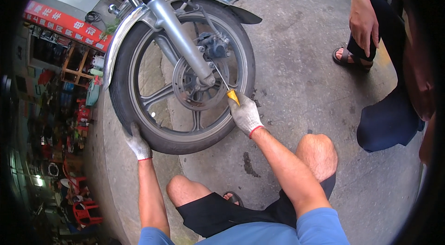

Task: The person uses a screwdriver to manipulate the brake caliper and wheel assembly of a motorcycle while another person observes.

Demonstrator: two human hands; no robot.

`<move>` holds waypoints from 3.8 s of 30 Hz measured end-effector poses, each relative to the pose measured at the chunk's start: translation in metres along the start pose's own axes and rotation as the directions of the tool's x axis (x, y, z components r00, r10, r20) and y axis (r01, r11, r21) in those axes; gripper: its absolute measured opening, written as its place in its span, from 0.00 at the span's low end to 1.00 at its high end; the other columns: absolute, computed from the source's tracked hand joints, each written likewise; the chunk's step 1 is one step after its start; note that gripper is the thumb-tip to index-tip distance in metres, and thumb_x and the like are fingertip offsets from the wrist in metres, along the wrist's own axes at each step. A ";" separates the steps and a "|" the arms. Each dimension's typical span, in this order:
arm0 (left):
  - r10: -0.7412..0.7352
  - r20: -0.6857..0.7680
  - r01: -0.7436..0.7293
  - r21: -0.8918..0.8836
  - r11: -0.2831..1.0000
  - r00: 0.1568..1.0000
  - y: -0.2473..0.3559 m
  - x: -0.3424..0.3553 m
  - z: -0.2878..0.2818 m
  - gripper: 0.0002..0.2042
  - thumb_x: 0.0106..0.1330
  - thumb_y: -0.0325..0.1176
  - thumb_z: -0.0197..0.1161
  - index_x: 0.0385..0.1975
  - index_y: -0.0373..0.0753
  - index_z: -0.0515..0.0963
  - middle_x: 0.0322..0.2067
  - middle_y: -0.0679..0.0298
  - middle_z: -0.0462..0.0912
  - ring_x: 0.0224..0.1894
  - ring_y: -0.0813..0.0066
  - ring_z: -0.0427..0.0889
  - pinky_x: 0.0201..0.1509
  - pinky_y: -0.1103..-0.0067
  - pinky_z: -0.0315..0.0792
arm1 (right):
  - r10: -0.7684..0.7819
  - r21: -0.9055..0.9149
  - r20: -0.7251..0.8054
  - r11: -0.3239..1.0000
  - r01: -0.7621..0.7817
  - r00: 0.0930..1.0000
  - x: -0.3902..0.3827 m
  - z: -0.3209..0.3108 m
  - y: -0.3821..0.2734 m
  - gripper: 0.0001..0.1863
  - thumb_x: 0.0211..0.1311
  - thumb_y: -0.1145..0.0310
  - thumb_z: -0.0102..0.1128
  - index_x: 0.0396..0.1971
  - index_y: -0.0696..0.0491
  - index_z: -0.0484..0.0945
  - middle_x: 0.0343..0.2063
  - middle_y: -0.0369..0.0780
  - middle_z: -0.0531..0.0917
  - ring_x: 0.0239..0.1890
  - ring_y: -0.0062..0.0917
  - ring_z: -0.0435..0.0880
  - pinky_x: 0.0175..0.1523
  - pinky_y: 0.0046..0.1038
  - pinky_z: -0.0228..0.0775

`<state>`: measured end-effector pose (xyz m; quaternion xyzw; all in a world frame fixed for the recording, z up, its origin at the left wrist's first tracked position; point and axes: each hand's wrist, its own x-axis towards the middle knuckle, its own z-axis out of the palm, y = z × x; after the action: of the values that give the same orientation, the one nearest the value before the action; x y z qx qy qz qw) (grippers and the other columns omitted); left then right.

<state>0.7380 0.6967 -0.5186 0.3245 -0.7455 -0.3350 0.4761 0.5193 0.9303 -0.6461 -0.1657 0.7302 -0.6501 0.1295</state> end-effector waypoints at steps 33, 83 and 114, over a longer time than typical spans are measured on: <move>-0.001 -0.032 0.004 0.069 0.998 0.999 -0.004 0.003 -0.003 0.26 0.67 0.41 0.57 0.57 0.27 0.66 0.51 0.50 0.76 0.51 0.63 0.74 0.60 0.72 0.64 | 0.027 0.005 0.051 1.000 -0.027 0.998 0.004 -0.003 0.004 0.17 0.61 0.61 0.56 0.43 0.58 0.76 0.33 0.56 0.81 0.41 0.50 0.81 0.42 0.43 0.72; -0.030 -0.042 0.035 0.134 0.990 0.999 -0.017 -0.001 -0.007 0.30 0.68 0.41 0.57 0.62 0.25 0.61 0.56 0.46 0.73 0.56 0.59 0.72 0.63 0.71 0.62 | 0.230 -0.137 0.301 0.971 -0.196 0.926 0.022 -0.062 -0.014 0.23 0.61 0.52 0.55 0.41 0.58 0.78 0.37 0.56 0.81 0.44 0.48 0.80 0.47 0.39 0.71; 0.015 -0.039 -0.010 0.116 0.993 0.999 -0.017 0.001 -0.005 0.29 0.68 0.45 0.57 0.59 0.25 0.64 0.54 0.49 0.74 0.54 0.60 0.73 0.62 0.72 0.63 | -0.316 0.022 -0.007 0.949 0.316 0.949 -0.054 -0.089 -0.102 0.24 0.55 0.71 0.56 0.54 0.56 0.67 0.33 0.54 0.80 0.37 0.51 0.80 0.42 0.43 0.72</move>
<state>0.7454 0.6855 -0.5305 0.3535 -0.7561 -0.2817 0.4733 0.5399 1.0233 -0.5357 -0.2778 0.6870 -0.6710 0.0244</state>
